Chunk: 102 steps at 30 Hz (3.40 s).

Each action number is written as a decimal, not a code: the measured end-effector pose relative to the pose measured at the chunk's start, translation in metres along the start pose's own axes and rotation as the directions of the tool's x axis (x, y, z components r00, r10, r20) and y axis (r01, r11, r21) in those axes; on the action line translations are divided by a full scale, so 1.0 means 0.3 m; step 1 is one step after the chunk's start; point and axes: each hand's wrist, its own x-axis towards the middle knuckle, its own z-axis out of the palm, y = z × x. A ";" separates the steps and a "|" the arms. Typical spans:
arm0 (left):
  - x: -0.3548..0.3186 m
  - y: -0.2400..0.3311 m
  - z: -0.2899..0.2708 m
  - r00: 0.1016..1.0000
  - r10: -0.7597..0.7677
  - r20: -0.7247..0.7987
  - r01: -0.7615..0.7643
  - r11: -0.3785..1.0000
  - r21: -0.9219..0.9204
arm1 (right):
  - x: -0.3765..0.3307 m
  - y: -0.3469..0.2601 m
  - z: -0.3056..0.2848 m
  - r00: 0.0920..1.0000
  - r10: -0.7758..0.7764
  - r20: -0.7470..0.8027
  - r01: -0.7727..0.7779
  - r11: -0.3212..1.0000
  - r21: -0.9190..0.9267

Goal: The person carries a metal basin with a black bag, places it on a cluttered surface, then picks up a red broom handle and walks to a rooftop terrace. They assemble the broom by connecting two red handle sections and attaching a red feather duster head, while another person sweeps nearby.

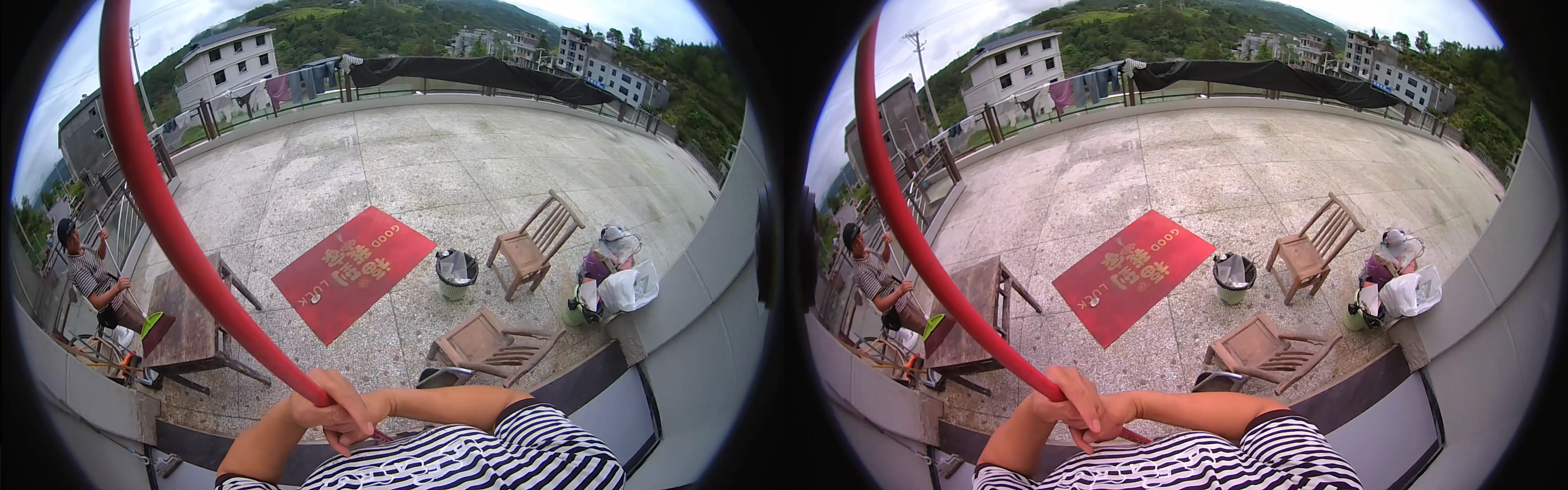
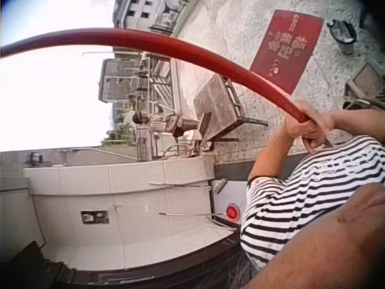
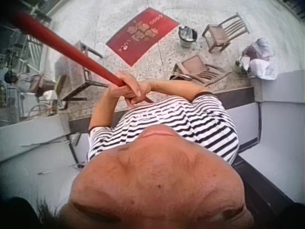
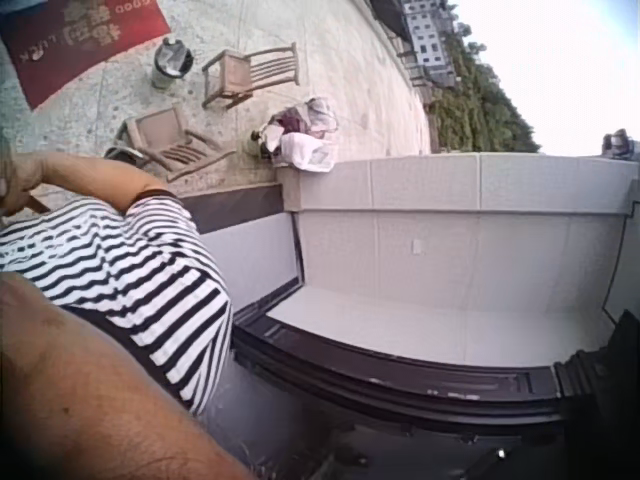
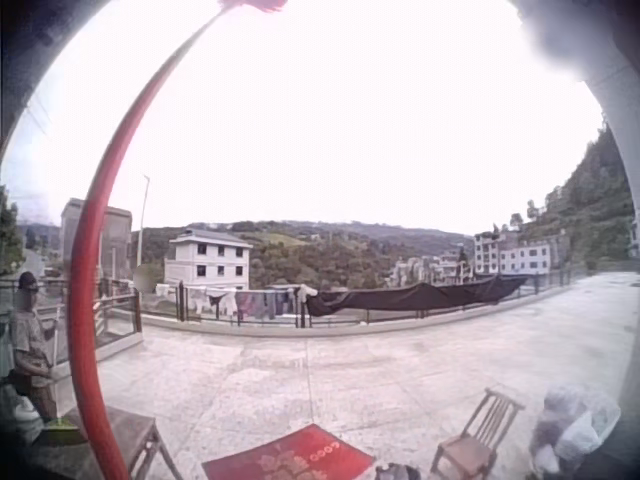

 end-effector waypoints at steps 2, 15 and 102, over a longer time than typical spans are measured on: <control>-0.039 -0.007 0.022 0.998 -0.063 -0.028 0.062 0.997 -0.054 | -0.001 0.060 0.050 0.988 0.060 -0.141 -0.035 0.984 0.175; -0.092 -0.116 0.031 0.824 -0.240 -0.513 0.138 0.964 -0.228 | -0.027 0.192 0.078 0.580 -0.214 -0.786 0.071 0.974 -0.213; 0.325 -0.128 -0.057 0.877 0.104 0.468 0.194 0.816 -0.544 | -0.260 0.041 0.087 0.835 0.121 -0.537 -0.085 0.992 0.092</control>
